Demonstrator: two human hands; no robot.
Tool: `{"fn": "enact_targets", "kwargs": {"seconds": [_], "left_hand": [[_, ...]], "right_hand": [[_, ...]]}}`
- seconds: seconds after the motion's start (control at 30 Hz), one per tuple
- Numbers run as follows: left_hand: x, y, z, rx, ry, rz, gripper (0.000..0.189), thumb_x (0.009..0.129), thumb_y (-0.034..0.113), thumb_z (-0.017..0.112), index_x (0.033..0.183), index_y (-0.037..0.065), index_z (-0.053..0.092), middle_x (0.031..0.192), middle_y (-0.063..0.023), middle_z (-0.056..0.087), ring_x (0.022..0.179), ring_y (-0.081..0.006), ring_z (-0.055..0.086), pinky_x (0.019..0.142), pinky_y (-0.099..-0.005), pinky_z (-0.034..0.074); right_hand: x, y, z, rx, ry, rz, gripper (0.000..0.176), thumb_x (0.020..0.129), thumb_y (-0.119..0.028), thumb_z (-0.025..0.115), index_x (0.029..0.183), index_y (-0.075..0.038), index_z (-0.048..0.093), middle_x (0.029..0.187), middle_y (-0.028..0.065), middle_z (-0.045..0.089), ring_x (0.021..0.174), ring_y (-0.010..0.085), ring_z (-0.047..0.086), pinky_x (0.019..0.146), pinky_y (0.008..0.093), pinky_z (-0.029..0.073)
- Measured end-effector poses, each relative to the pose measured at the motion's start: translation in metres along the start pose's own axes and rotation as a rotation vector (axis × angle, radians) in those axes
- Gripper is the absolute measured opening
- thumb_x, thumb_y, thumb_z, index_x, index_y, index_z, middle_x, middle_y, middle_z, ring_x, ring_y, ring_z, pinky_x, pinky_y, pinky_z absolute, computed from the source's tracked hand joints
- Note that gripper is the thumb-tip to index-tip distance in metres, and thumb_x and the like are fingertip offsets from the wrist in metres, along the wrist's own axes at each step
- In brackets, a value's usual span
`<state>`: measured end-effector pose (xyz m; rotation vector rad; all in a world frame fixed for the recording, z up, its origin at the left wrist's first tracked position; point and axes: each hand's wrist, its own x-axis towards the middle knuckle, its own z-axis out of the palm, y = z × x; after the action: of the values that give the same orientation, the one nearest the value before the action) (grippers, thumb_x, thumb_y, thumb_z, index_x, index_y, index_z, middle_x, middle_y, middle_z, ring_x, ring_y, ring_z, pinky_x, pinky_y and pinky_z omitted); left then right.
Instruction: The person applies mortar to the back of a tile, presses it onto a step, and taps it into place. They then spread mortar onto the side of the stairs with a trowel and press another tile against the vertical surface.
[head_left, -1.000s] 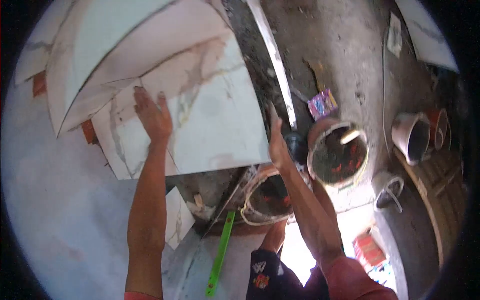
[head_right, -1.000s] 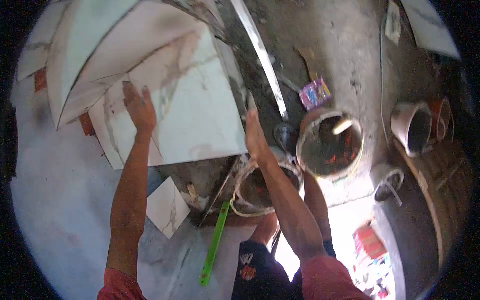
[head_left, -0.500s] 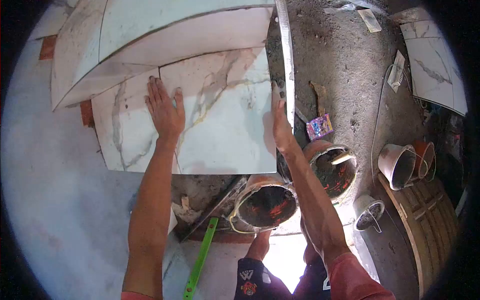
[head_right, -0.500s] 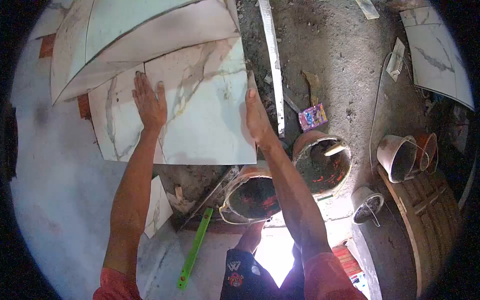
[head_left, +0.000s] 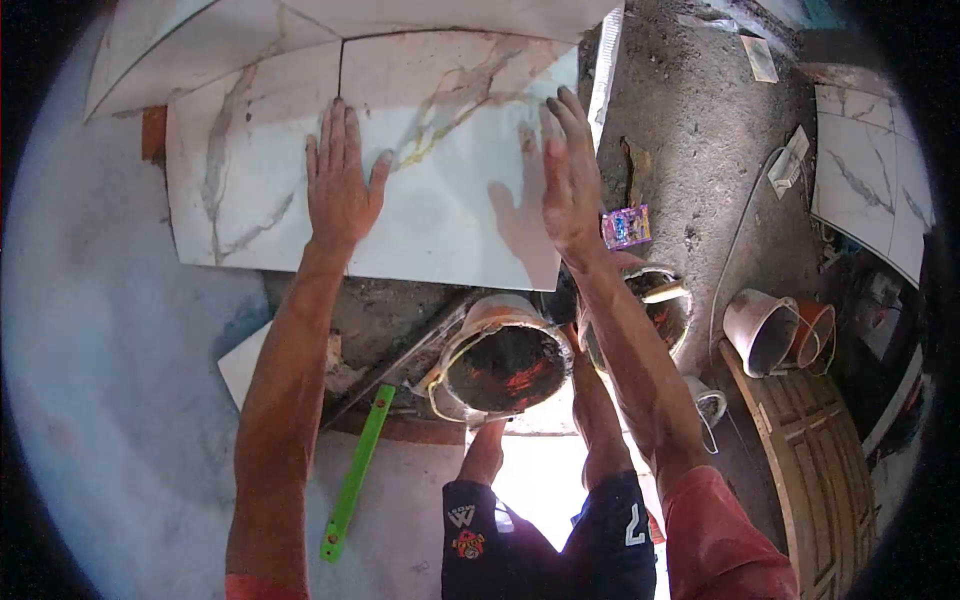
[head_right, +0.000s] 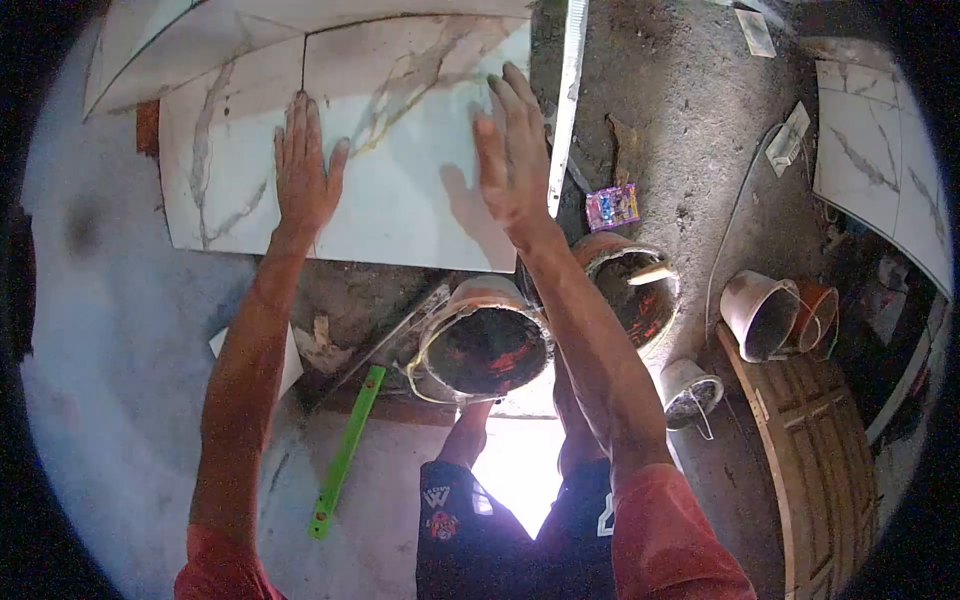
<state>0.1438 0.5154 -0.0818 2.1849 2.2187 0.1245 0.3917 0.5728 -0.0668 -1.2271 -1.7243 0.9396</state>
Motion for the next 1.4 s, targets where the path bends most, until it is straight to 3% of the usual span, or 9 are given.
{"fn": "enact_targets", "kwargs": {"seconds": [0.1,0.23,0.47,0.53,0.67,0.7,0.77,1.03,1.4], "left_hand": [[-0.003,0.0,-0.001,-0.035,0.03,-0.009,0.061,0.088,0.036,0.04,0.133,-0.002,0.023,0.141,-0.0128,0.018,0.132,-0.0261,0.014,0.106,-0.0435,0.011],[-0.003,-0.001,-0.001,-0.043,0.046,-0.003,0.06,0.089,0.036,0.039,0.134,0.0,0.022,0.141,-0.0133,0.019,0.131,-0.0277,0.016,0.105,-0.0454,0.012],[-0.004,-0.003,0.005,-0.052,0.126,-0.005,0.06,0.088,0.038,0.04,0.133,0.003,0.026,0.14,-0.0109,0.022,0.131,-0.0238,0.019,0.106,-0.0434,0.014],[-0.001,-0.004,0.004,-0.052,0.153,-0.012,0.059,0.088,0.035,0.042,0.133,0.002,0.025,0.14,-0.013,0.022,0.13,-0.0263,0.02,0.105,-0.0452,0.016],[-0.008,-0.004,0.009,0.001,0.206,-0.035,0.06,0.088,0.043,0.038,0.133,0.004,0.027,0.14,-0.01,0.023,0.13,-0.023,0.019,0.107,-0.0424,0.015],[-0.008,-0.001,0.004,-0.003,0.216,-0.043,0.06,0.089,0.044,0.036,0.133,0.005,0.028,0.14,-0.0098,0.023,0.13,-0.0228,0.019,0.107,-0.0427,0.015],[-0.002,0.003,-0.01,-0.022,0.104,-0.077,0.063,0.088,0.042,0.038,0.133,0.0,0.022,0.141,-0.014,0.018,0.131,-0.0262,0.014,0.107,-0.0428,0.011],[-0.006,0.004,-0.013,-0.067,0.033,-0.071,0.065,0.088,0.037,0.041,0.132,-0.005,0.02,0.14,-0.0192,0.016,0.131,-0.0297,0.014,0.106,-0.0438,0.011],[-0.006,0.005,-0.012,-0.039,0.073,-0.042,0.065,0.088,0.038,0.039,0.132,-0.006,0.02,0.14,-0.0202,0.018,0.131,-0.0302,0.016,0.106,-0.044,0.012]], "right_hand": [[0.014,-0.002,0.024,-0.412,-0.157,-0.227,0.058,0.088,-0.046,0.038,0.125,-0.001,0.038,0.133,0.0221,0.031,0.122,0.0347,0.033,0.102,0.0476,0.02],[0.049,-0.042,0.052,-0.585,-0.067,-0.48,0.056,0.086,-0.042,0.043,0.129,-0.007,0.037,0.136,0.0176,0.029,0.122,0.0333,0.033,0.101,0.0492,0.022],[0.023,-0.007,0.075,-0.677,-0.141,-0.362,0.057,0.086,-0.042,0.045,0.13,-0.008,0.035,0.137,0.0195,0.026,0.124,0.0345,0.03,0.101,0.0509,0.021],[0.03,-0.007,0.047,-0.719,-0.034,-0.427,0.058,0.086,-0.048,0.041,0.119,-0.001,0.044,0.13,0.0243,0.034,0.121,0.0357,0.033,0.097,0.0494,0.026],[0.028,0.02,-0.012,-0.577,0.203,0.064,0.055,0.086,-0.047,0.04,0.095,0.005,0.052,0.098,0.028,0.055,0.097,0.0384,0.052,0.08,0.0441,0.04],[0.027,0.025,-0.02,-0.576,0.196,0.058,0.055,0.086,-0.047,0.04,0.095,0.005,0.052,0.098,0.028,0.055,0.097,0.0384,0.052,0.08,0.0441,0.04],[0.024,0.025,-0.029,-0.59,-0.072,0.507,0.056,0.088,-0.048,0.034,0.094,0.005,0.051,0.085,0.029,0.057,0.085,0.0414,0.056,0.076,0.0477,0.041],[-0.012,0.014,0.004,-0.708,0.053,0.3,0.044,0.091,-0.038,0.031,0.088,0.0,0.053,0.062,0.0255,0.057,0.062,0.0441,0.057,0.054,0.0504,0.045],[-0.017,0.015,0.01,-0.657,0.152,0.303,0.037,0.091,-0.031,0.034,0.087,-0.001,0.055,0.064,0.0265,0.057,0.064,0.0448,0.057,0.055,0.0507,0.045]]}}
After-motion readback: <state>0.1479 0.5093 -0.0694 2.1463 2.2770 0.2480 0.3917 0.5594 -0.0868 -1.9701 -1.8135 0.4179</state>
